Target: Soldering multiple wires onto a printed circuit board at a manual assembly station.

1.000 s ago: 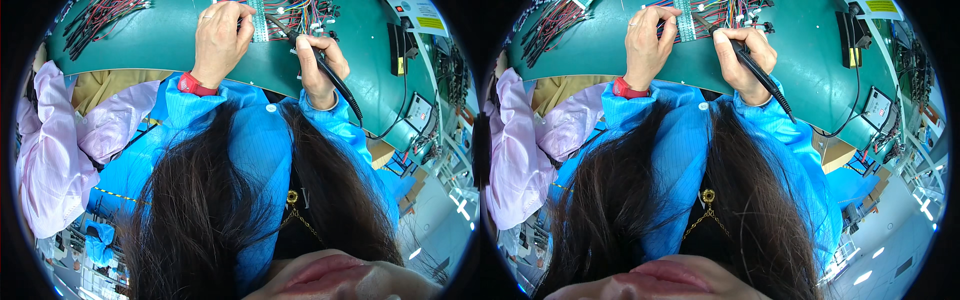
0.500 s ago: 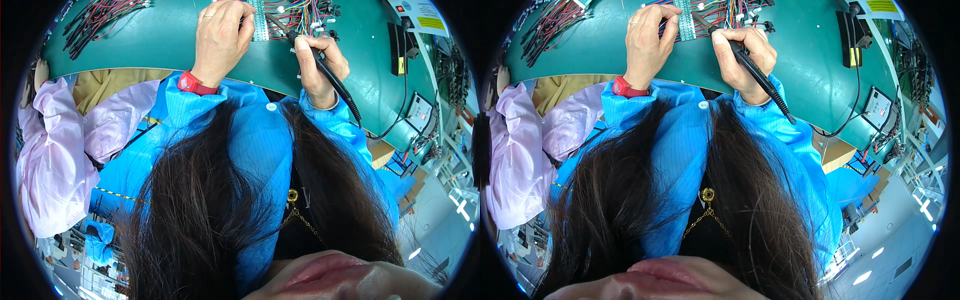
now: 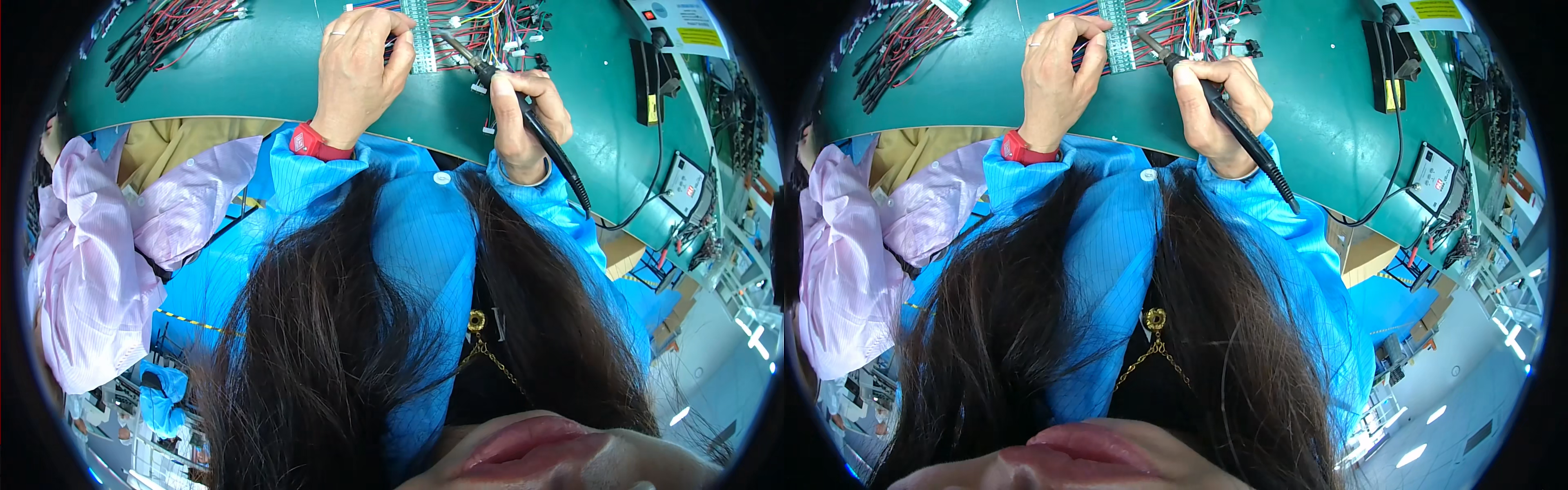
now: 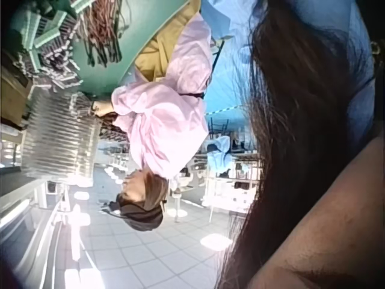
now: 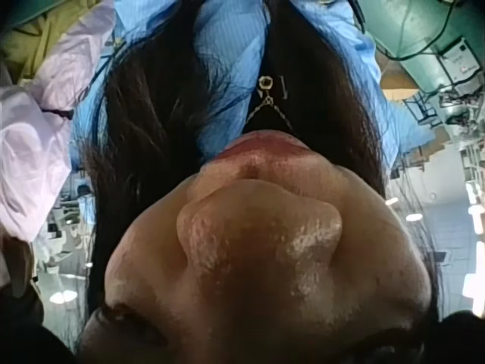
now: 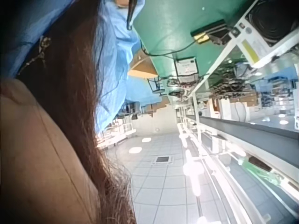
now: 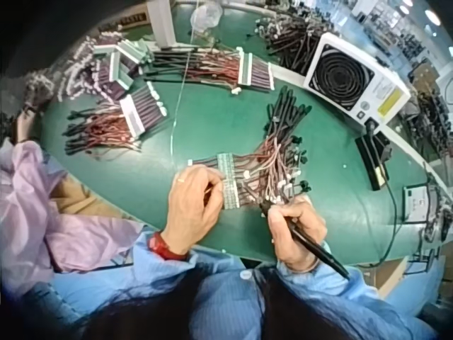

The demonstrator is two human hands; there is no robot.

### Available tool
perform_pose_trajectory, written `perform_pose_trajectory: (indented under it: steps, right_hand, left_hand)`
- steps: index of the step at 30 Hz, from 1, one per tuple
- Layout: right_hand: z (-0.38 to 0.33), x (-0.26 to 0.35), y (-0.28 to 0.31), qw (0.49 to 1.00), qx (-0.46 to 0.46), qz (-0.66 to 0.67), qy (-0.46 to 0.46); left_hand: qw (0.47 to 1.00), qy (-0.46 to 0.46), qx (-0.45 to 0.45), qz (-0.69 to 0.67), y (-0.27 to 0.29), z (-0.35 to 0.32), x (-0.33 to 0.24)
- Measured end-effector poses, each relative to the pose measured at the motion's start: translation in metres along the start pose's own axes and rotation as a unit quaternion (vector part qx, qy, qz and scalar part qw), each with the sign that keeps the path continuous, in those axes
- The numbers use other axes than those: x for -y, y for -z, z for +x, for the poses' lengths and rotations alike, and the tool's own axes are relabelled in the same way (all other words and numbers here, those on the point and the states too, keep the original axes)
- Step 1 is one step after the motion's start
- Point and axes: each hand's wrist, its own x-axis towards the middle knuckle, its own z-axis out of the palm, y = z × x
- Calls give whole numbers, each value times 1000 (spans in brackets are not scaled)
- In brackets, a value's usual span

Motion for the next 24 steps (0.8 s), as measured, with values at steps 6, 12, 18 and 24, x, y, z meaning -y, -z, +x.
perform_pose_trajectory:
  steps: [6,12,18,24]
  right_hand:
    - [-2,0,-1,1000,0,5,-10]
    - [-2,1,-2,1000,8,5,-28]
    - [-1,5,-3,998,12,-6,-62]
    - [-1,5,-4,997,14,-4,-73]
  left_hand:
    - [1000,11,-11,-19,-4,-3,3]
    - [1000,10,11,-9,0,-2,0]
    - [1000,4,6,-10,-1,-1,0]
    - [1000,-4,3,2,-2,-1,0]
